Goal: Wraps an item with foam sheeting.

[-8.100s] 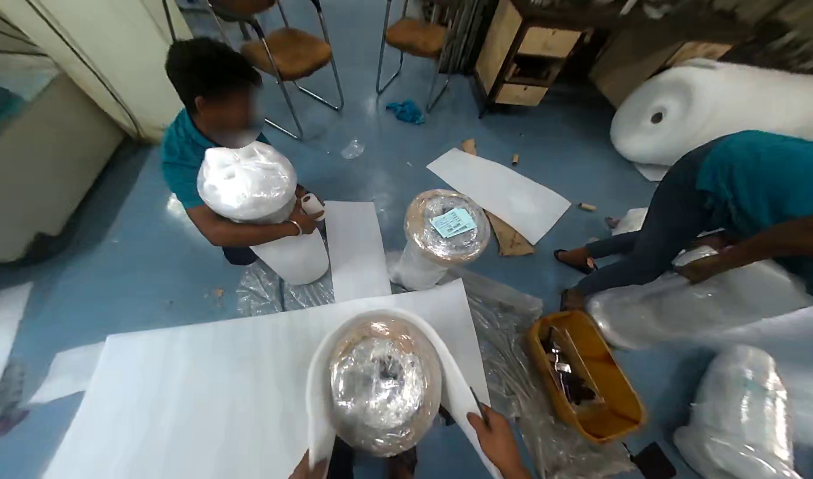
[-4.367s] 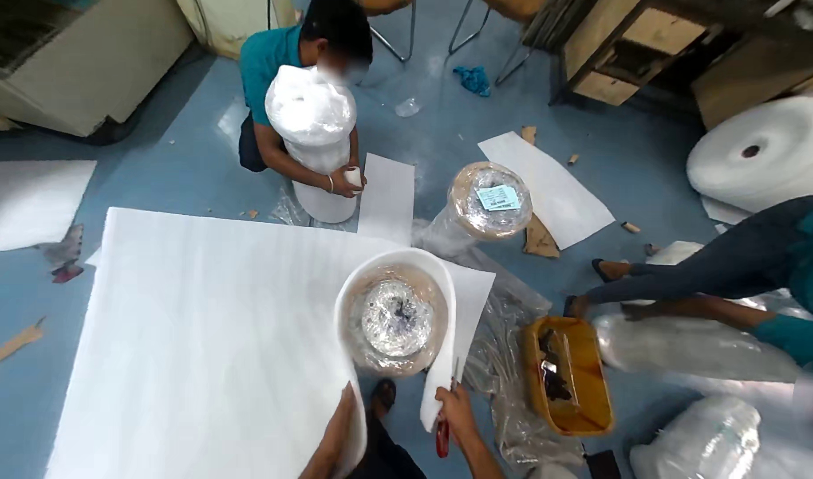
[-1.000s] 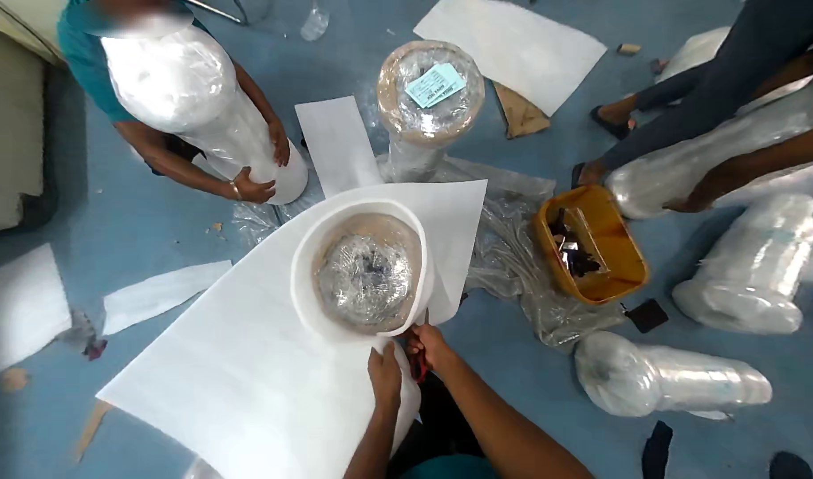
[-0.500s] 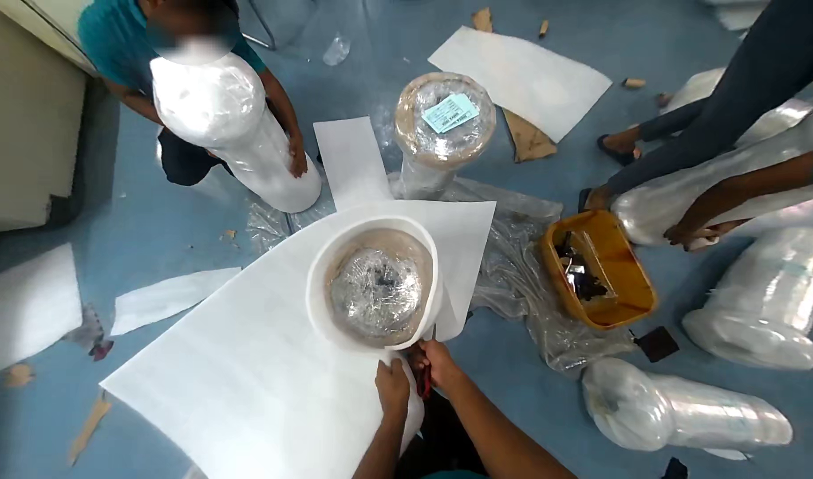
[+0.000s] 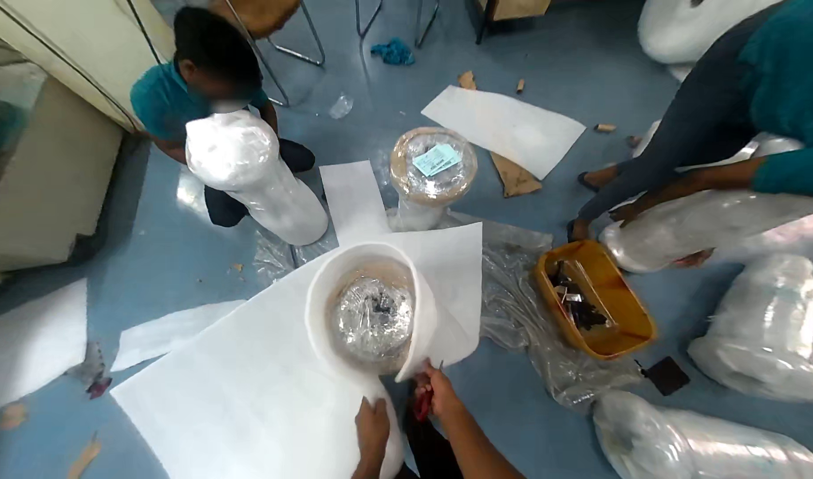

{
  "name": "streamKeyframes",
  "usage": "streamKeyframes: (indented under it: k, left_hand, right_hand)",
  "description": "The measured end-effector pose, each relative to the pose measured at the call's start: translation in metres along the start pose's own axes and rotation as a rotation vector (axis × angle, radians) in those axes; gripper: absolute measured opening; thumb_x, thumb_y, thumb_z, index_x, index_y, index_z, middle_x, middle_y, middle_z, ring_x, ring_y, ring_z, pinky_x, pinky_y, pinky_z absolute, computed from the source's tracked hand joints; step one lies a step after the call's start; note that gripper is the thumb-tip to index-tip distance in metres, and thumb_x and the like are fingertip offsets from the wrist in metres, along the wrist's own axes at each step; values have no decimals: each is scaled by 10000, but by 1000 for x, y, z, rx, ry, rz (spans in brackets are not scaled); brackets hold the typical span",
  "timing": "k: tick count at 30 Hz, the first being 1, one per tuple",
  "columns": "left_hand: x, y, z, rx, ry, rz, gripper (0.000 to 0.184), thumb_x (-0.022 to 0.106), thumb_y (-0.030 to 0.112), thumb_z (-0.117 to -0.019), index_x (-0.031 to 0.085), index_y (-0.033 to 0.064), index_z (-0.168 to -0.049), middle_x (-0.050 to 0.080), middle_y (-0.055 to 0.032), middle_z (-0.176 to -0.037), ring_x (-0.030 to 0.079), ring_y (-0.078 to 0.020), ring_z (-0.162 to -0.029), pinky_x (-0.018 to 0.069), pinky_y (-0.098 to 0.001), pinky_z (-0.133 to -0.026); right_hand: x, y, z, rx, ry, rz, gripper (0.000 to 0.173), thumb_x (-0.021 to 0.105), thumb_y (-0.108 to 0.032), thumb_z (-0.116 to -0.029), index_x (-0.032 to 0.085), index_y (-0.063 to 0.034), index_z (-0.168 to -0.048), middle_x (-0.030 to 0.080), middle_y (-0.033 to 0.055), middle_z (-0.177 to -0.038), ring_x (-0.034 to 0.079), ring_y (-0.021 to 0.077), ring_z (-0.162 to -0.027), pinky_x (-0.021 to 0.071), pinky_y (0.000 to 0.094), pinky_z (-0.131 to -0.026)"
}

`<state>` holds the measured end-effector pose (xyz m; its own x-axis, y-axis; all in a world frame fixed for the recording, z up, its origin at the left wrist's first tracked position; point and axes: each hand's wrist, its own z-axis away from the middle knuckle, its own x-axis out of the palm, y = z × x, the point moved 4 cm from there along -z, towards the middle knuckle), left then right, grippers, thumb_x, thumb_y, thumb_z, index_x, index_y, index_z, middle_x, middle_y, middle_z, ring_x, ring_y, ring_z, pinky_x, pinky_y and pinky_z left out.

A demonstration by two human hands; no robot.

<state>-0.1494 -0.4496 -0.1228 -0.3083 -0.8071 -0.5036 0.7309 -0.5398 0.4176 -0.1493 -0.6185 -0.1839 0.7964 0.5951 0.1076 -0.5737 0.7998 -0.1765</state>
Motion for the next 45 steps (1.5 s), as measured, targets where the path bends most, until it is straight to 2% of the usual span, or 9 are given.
streamKeyframes:
  k: [2,6,9,17,22,30,35,41,45]
  left_hand:
    - [-33,-16,-4,4,38,-8,382,575,190,-1042,599,-97,-1292,675,-321,-1151,655,-451,-1118,492,-611,-998]
    - [-129,-54,-18,6,128,-126,399,584,176,-1028,595,-92,-1323,649,-342,-1224,621,-484,-1190,455,-638,-1048]
    - [-203,-72,-27,45,219,-232,415,580,188,-1019,600,-82,-1333,641,-348,-1248,603,-504,-1215,436,-658,-1060]
    - [-321,-15,-8,0,414,-514,434,502,302,-1055,592,58,-1403,672,-275,-1249,634,-463,-1197,483,-660,-985]
    - [-362,-3,15,-29,436,-566,409,518,300,-1046,615,50,-1355,683,-256,-1224,646,-432,-1184,493,-636,-971]
    - [-401,-43,-3,-91,449,-542,403,491,249,-1045,592,50,-1381,668,-250,-1273,645,-427,-1201,506,-619,-981]
    - [-443,-76,-18,-51,482,-490,370,494,231,-1053,603,62,-1364,676,-253,-1243,653,-427,-1180,516,-615,-952]
    - [-533,-89,-2,114,484,-479,369,524,206,-1049,610,43,-1369,679,-278,-1214,648,-466,-1157,501,-642,-946]
    - [-636,-145,39,170,626,-427,338,571,166,-1031,640,-8,-1312,675,-332,-1151,634,-536,-1117,470,-712,-927]
  right_hand:
    - [-12,-21,5,-85,42,-93,390,481,-350,-1102,466,-111,-794,376,-36,-493,382,70,-366,404,222,-384]
    - [-39,-107,25,-348,40,-173,268,502,-265,-1093,513,-80,-899,422,-29,-521,384,52,-372,379,204,-373]
    - [-44,-180,59,-502,23,-164,284,521,-242,-1084,533,-92,-843,433,-46,-486,408,41,-368,398,192,-384]
    - [-11,-279,129,-656,-108,-30,213,450,-209,-1090,546,-106,-932,470,-61,-567,376,-6,-381,367,139,-377]
    - [14,-286,170,-670,-170,21,208,432,-194,-1088,545,-117,-931,474,-71,-559,387,-17,-386,361,129,-379]
    - [-2,-264,207,-697,-205,95,265,396,-143,-1081,523,-111,-852,433,-75,-497,379,-11,-368,357,131,-374]
    - [37,-254,229,-740,-200,156,274,407,-140,-1087,530,-91,-847,422,-67,-495,360,-12,-361,336,128,-360]
    - [102,-246,286,-866,-168,229,297,345,-191,-1090,533,-112,-875,443,-73,-523,359,-20,-374,316,121,-375]
    - [157,-221,338,-936,-321,278,305,310,-165,-1092,539,-89,-905,525,-54,-583,403,-40,-390,348,96,-372]
